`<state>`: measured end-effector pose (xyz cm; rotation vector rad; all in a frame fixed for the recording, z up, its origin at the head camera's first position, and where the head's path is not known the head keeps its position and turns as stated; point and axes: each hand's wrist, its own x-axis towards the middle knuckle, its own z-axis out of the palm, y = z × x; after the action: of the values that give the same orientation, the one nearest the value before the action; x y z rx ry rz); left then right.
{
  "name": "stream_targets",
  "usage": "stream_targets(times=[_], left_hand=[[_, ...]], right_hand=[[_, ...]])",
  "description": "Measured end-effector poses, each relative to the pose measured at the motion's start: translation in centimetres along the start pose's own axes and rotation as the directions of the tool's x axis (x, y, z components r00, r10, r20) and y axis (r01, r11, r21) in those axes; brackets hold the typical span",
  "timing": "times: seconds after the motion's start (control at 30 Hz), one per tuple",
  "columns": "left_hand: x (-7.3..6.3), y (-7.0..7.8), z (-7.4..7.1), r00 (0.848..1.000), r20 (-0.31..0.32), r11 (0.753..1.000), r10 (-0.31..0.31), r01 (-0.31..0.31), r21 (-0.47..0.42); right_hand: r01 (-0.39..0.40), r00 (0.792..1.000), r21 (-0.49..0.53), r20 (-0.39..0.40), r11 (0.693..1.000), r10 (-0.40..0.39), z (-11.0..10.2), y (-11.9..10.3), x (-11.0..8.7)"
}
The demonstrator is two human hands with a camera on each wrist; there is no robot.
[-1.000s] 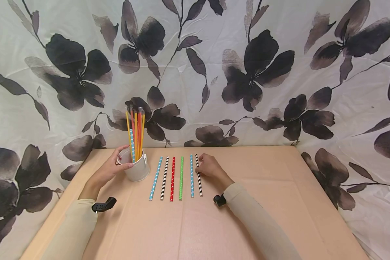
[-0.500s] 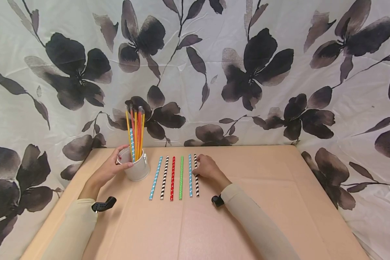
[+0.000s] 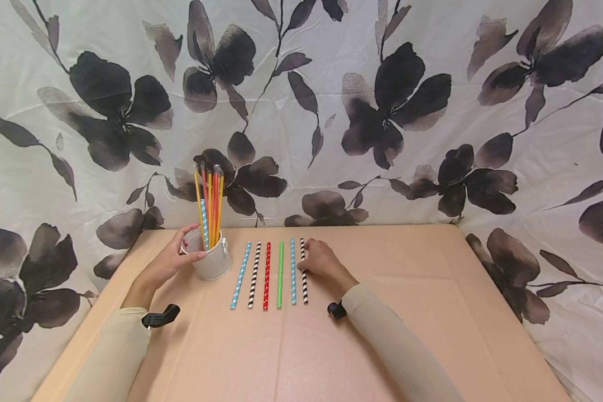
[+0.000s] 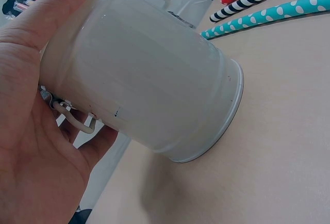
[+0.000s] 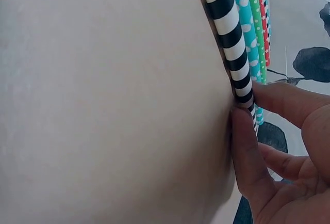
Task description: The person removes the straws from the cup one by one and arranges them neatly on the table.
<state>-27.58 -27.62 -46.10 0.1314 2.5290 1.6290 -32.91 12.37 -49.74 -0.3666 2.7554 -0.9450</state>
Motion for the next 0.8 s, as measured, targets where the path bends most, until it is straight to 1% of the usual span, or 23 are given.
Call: stream_targets(times=[0.13, 0.33, 0.47, 0.67, 0.8], left_hand=[[0.01, 0.02, 0.01, 1.000, -0.001, 1.000, -0.004, 0.004, 0.001], [0.13, -0.09, 0.06, 1.000, 0.000, 1.000, 0.009, -0.009, 0.006], [0.22, -0.19, 0.05, 1.000, 0.001, 1.000, 0.014, -0.014, 0.007], [0.14, -0.14, 0.08, 1.000, 0.000, 1.000, 0.008, -0.008, 0.013], [0.05, -0.12, 0.14, 1.000, -0.002, 1.000, 0.009, -0.009, 0.011]], right_hand=[[-0.004, 1.000, 0.003, 0.010, 1.000, 0.004, -0.28, 0.11, -0.05], [-0.001, 1.000, 0.012, 0.013, 1.000, 0.001, -0.59, 0.38, -0.02], [0.010, 1.000, 0.012, 0.014, 1.000, -0.011, -0.53, 0.39, 0.03], [-0.007, 1.000, 0.002, 0.016, 1.000, 0.007, -0.31, 0.31, 0.03], [-0.001, 1.000, -0.008, 0.014, 1.000, 0.001, -0.36, 0.26, -0.08]])
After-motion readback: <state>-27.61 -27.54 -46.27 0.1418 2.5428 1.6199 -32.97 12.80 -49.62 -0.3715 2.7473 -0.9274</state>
